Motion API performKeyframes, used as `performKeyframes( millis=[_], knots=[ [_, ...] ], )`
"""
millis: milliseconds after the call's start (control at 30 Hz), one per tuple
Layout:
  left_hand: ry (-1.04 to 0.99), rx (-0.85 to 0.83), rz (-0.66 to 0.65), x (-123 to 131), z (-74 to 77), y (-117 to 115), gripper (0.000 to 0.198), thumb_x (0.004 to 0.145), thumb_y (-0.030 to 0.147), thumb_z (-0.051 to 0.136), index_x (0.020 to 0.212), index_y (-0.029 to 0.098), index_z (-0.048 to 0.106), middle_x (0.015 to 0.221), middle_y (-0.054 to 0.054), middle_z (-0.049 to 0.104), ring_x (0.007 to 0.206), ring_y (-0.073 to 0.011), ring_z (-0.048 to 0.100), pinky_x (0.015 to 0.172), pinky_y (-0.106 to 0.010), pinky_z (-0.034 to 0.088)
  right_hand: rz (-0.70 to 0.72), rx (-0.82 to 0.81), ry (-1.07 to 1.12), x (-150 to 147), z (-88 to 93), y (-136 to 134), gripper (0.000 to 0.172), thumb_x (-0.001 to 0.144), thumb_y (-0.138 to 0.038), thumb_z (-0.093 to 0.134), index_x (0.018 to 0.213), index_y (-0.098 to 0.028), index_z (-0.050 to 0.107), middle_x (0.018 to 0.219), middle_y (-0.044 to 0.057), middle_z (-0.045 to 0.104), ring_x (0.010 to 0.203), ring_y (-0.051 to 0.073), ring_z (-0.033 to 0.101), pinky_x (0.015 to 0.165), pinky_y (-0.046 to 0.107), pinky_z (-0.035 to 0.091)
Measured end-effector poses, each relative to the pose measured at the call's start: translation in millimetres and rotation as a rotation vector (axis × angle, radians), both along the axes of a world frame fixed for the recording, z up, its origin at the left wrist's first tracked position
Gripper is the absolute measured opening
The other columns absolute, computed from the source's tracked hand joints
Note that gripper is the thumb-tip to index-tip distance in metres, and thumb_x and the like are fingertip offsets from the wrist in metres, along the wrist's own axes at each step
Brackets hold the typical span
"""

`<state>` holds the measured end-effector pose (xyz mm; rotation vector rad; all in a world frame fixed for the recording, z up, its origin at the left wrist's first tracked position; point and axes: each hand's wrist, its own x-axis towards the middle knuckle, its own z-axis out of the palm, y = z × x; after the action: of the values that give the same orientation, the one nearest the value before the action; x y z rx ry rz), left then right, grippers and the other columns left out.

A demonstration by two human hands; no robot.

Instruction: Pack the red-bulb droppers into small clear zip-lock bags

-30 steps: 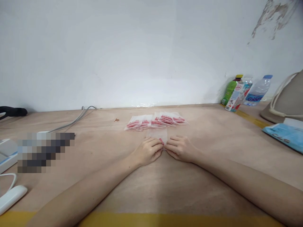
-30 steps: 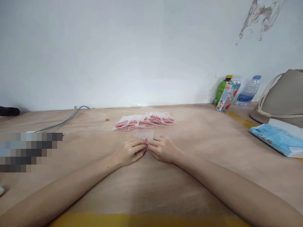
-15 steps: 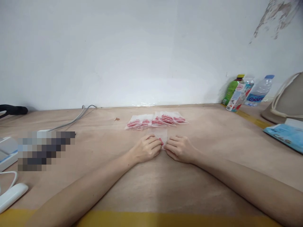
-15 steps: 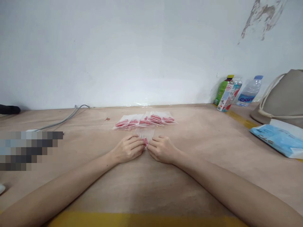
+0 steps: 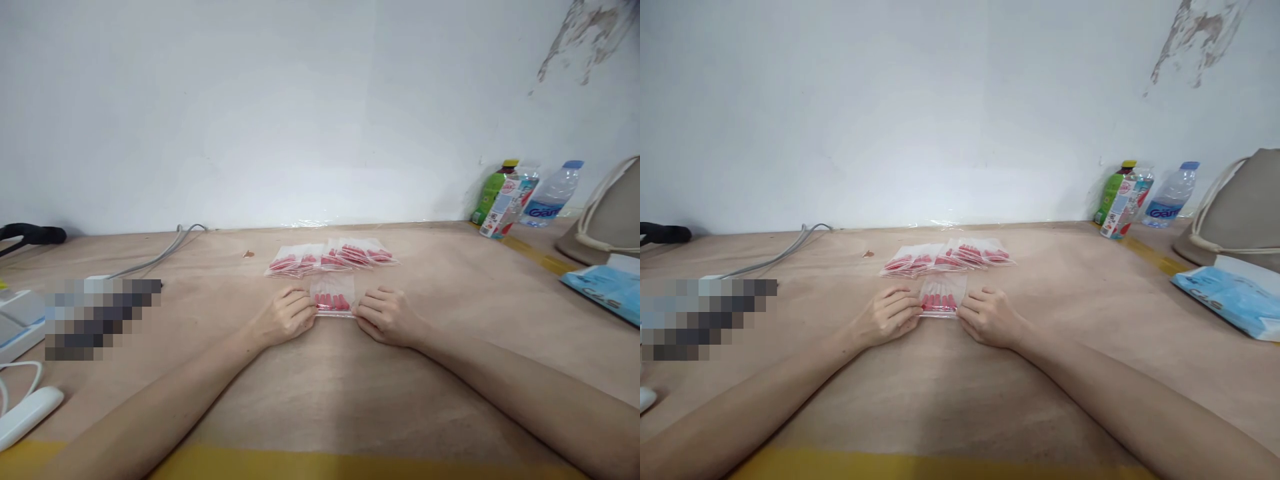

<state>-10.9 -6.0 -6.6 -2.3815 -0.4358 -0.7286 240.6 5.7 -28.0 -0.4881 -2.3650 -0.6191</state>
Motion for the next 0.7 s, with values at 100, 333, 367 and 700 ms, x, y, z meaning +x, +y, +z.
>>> performKeyframes(
  millis=[100,333,367,700],
  knots=[
    [0.036,-0.044,0.069,-4.3,0.9,-1.1,0.014,0.086,0.016,0.045,0.078,0.017,0.057,0.072,-0.002,0.063,0.069,-0.0128,0.059,0.069,-0.029,0.048,-0.004,-0.012,0.007,0.8,0.6,-0.9,0.02,0.084,-0.019,0.044,0.068,-0.017,0.055,0.063,0.002,0.056,0.063,0.012,0.046,0.058,0.027,0.025],
    [0.095,-0.009,0.177,-9.1,5.1,4.4,0.035,0.092,0.02,0.035,0.06,0.016,0.049,0.058,-0.002,0.051,0.056,-0.0132,0.048,0.057,-0.027,0.04,-0.014,-0.008,0.016,-0.2,1.0,-2.3,0.022,0.085,-0.019,0.043,0.067,-0.016,0.055,0.062,0.002,0.055,0.061,0.011,0.046,0.057,0.027,0.024],
    [0.106,-0.009,0.18,-9.7,5.7,5.1,0.034,0.092,0.021,0.035,0.061,0.016,0.05,0.058,-0.002,0.051,0.056,-0.0133,0.048,0.057,-0.027,0.04,-0.018,-0.007,0.014,-0.3,1.1,-2.3,0.022,0.085,-0.019,0.043,0.066,-0.016,0.055,0.062,0.002,0.055,0.061,0.011,0.046,0.057,0.027,0.024],
    [-0.066,-0.452,0.165,13.4,-0.4,-9.1,0.059,0.077,0.043,0.057,0.125,0.013,0.043,0.129,-0.016,0.044,0.12,-0.0292,0.039,0.099,-0.044,0.034,0.055,-0.053,0.019,1.2,-1.2,1.0,0.017,0.085,-0.021,0.047,0.078,-0.019,0.062,0.069,0.002,0.062,0.065,0.011,0.05,0.058,0.026,0.029]
  ],
)
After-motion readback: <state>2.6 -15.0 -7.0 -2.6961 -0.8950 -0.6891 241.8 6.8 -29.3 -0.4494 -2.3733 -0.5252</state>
